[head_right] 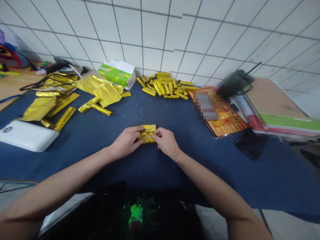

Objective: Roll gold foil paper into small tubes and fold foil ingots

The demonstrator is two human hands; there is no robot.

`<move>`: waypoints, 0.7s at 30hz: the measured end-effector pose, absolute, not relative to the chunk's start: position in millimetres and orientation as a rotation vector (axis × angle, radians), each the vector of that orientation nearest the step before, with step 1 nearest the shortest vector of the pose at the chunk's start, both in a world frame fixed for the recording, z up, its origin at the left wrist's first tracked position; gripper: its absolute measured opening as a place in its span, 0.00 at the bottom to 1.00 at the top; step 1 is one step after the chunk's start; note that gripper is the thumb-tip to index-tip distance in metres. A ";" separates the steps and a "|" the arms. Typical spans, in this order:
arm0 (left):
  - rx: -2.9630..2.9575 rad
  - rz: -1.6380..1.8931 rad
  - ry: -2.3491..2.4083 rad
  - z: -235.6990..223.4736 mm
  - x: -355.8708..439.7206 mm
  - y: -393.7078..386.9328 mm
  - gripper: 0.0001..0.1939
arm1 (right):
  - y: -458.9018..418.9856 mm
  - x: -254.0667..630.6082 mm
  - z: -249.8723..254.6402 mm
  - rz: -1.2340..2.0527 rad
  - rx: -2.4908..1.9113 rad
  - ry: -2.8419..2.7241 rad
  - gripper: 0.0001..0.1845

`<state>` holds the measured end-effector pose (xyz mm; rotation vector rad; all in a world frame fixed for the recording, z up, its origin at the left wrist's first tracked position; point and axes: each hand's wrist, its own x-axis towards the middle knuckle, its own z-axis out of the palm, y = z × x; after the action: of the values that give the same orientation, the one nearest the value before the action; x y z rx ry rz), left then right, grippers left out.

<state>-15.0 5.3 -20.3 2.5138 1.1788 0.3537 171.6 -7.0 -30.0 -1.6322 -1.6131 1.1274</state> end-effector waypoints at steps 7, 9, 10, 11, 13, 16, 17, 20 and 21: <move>2.577 0.327 1.179 -22.0 -15.0 5.8 0.07 | -3.8 170.8 -27.9 1.095 -1.688 -1.627 0.06; 2.580 0.317 1.184 -22.1 -14.4 5.6 0.07 | -3.4 170.1 -26.3 1.092 -1.699 -1.627 0.06; 2.580 0.312 1.186 -22.0 -14.0 5.4 0.07 | -3.4 169.8 -25.7 1.091 -1.703 -1.629 0.06; 2.579 0.311 1.190 -21.8 -13.6 5.0 0.07 | -3.5 169.5 -25.3 1.090 -1.706 -1.632 0.06; 2.571 0.319 1.202 -21.4 -12.8 4.1 0.06 | -3.6 169.1 -24.9 1.086 -1.711 -1.636 0.06; 2.549 0.356 1.225 -21.6 -12.4 2.8 0.10 | -3.8 168.5 -24.6 1.068 -1.730 -1.638 0.07; 2.555 0.367 1.215 -21.9 -12.6 2.5 0.13 | -3.9 168.2 -24.3 1.064 -1.736 -1.641 0.07; 2.642 0.357 1.144 -24.2 -14.3 2.5 0.21 | -4.6 166.8 -23.3 1.045 -1.743 -1.654 0.07; 2.681 0.339 1.129 -25.4 -15.0 2.8 0.21 | -5.0 166.3 -23.1 1.026 -1.746 -1.662 0.07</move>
<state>-15.0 2.8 -25.4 2.6806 1.1294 0.3386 166.3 -5.0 -23.1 -1.7457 -1.6624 1.0260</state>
